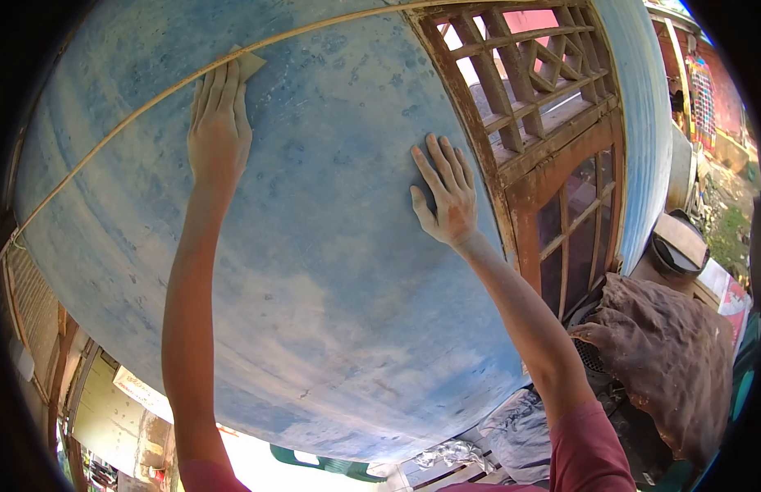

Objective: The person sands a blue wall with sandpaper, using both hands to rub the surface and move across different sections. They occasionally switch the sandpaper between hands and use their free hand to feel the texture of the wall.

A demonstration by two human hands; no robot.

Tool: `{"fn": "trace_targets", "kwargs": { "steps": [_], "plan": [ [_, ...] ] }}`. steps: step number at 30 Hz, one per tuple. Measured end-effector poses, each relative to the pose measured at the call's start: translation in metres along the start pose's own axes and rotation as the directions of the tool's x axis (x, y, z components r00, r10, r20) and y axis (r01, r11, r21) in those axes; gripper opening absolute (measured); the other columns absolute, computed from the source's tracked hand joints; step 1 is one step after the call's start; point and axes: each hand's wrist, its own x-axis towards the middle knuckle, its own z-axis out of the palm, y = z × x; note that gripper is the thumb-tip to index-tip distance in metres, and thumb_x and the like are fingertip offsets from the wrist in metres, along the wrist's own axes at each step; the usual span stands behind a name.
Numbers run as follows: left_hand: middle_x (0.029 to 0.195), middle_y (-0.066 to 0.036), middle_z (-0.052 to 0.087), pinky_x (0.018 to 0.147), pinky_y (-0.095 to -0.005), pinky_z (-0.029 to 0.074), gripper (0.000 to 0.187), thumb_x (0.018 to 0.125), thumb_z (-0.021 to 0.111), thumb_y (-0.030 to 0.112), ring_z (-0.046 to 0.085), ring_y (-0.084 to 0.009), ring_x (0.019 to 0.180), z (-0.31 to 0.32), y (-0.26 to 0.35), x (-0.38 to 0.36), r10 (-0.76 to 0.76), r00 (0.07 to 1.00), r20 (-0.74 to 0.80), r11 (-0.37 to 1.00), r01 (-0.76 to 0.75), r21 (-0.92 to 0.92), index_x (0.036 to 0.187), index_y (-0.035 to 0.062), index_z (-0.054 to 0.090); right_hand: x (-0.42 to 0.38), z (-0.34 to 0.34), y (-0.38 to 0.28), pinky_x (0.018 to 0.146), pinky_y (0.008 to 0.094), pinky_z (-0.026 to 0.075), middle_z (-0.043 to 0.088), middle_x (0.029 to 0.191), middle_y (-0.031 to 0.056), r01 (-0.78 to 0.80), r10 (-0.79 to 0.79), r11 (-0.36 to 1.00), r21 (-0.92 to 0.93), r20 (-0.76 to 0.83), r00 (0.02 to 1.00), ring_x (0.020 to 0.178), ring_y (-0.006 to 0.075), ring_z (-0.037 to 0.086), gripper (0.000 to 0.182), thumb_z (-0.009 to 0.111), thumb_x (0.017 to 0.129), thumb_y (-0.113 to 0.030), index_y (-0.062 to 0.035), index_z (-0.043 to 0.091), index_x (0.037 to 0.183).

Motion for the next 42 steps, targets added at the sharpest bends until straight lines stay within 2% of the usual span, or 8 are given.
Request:
{"fn": "trace_targets", "kwargs": {
  "steps": [7, 16, 20, 23, 30, 34, 37, 42],
  "plan": [
    [0.162, -0.007, 0.043, 0.126, -0.0425, 0.031, 0.052, 0.100, 0.059, 0.011, 0.036, -0.0279, 0.152, -0.012, 0.136, -0.103, 0.513, 0.792, 0.331, 0.809, -0.318, -0.494, 0.150, 0.0069, 0.049, -0.005, 0.004, 0.006, 0.125, 0.0499, 0.024, 0.041, 0.162, 0.0151, -0.230, 0.224, 0.973, -0.015, -0.161, 0.961, 0.152, 0.0335, 0.034, 0.052, 0.042, 0.106, -0.021, -0.0093, 0.043, 0.156],
    [0.161, -0.010, 0.044, 0.126, -0.0419, 0.030, 0.053, 0.102, 0.055, 0.014, 0.038, -0.0258, 0.150, 0.016, 0.075, -0.012, -0.155, 0.987, -0.038, 0.988, 0.156, 0.018, 0.153, 0.0037, 0.045, -0.030, 0.002, 0.018, 0.125, 0.0504, 0.024, 0.041, 0.160, 0.0186, -0.354, 0.344, 0.935, -0.015, -0.207, 0.916, 0.152, 0.0366, 0.033, 0.054, 0.044, 0.105, -0.020, -0.0055, 0.041, 0.157],
    [0.162, -0.011, 0.043, 0.126, -0.0411, 0.030, 0.051, 0.101, 0.054, 0.010, 0.039, -0.0264, 0.150, 0.005, 0.173, -0.103, 0.427, 0.854, 0.295, 0.865, -0.291, -0.409, 0.151, 0.0012, 0.047, -0.034, -0.002, 0.021, 0.125, 0.0511, 0.024, 0.039, 0.161, 0.0210, -0.346, 0.333, 0.938, -0.030, -0.197, 0.922, 0.153, 0.0379, 0.031, 0.056, 0.047, 0.104, -0.018, -0.0040, 0.038, 0.157],
    [0.162, -0.010, 0.042, 0.126, -0.0410, 0.029, 0.050, 0.101, 0.054, 0.010, 0.038, -0.0267, 0.150, 0.002, 0.153, -0.088, 0.442, 0.847, 0.295, 0.886, -0.362, -0.289, 0.150, 0.0029, 0.048, -0.036, 0.002, 0.023, 0.125, 0.0516, 0.024, 0.037, 0.162, 0.0208, -0.422, 0.405, 0.906, -0.009, -0.263, 0.875, 0.153, 0.0388, 0.030, 0.057, 0.046, 0.104, -0.018, -0.0027, 0.037, 0.157],
    [0.159, -0.011, 0.047, 0.126, -0.0415, 0.029, 0.050, 0.101, 0.052, 0.011, 0.043, -0.0284, 0.148, 0.025, 0.102, -0.008, -0.332, 0.932, -0.149, 0.943, 0.324, -0.076, 0.150, 0.0011, 0.048, -0.041, 0.003, 0.024, 0.125, 0.0519, 0.022, 0.037, 0.161, 0.0230, -0.603, 0.585, 0.794, 0.076, -0.360, 0.726, 0.152, 0.0402, 0.030, 0.054, 0.045, 0.104, -0.015, -0.0018, 0.038, 0.156],
    [0.158, -0.011, 0.048, 0.125, -0.0411, 0.031, 0.051, 0.100, 0.052, 0.009, 0.041, -0.0283, 0.149, 0.032, 0.220, -0.066, 0.276, 0.941, 0.197, 0.911, -0.190, -0.366, 0.150, 0.0017, 0.048, -0.042, 0.001, 0.023, 0.125, 0.0514, 0.022, 0.036, 0.162, 0.0223, -0.614, 0.609, 0.781, 0.116, -0.359, 0.707, 0.153, 0.0397, 0.028, 0.053, 0.043, 0.105, -0.014, -0.0028, 0.037, 0.156],
    [0.160, -0.011, 0.045, 0.125, -0.0401, 0.032, 0.053, 0.100, 0.051, 0.008, 0.040, -0.0276, 0.149, 0.035, 0.185, -0.036, 0.301, 0.933, 0.198, 0.943, -0.259, -0.210, 0.152, 0.0020, 0.046, -0.042, 0.003, 0.025, 0.124, 0.0512, 0.022, 0.036, 0.162, 0.0217, -0.654, 0.653, 0.743, 0.144, -0.371, 0.660, 0.153, 0.0394, 0.028, 0.052, 0.043, 0.105, -0.013, -0.0031, 0.038, 0.155],
    [0.164, -0.011, 0.038, 0.125, -0.0404, 0.031, 0.057, 0.101, 0.050, 0.010, 0.039, -0.0279, 0.150, 0.045, 0.113, 0.021, -0.213, 0.970, -0.116, 0.977, 0.213, -0.013, 0.156, 0.0029, 0.040, -0.043, 0.004, 0.027, 0.124, 0.0510, 0.023, 0.036, 0.162, 0.0223, -0.641, 0.639, 0.756, 0.131, -0.361, 0.679, 0.153, 0.0394, 0.029, 0.050, 0.043, 0.105, -0.012, -0.0032, 0.040, 0.154]
  ]
}}
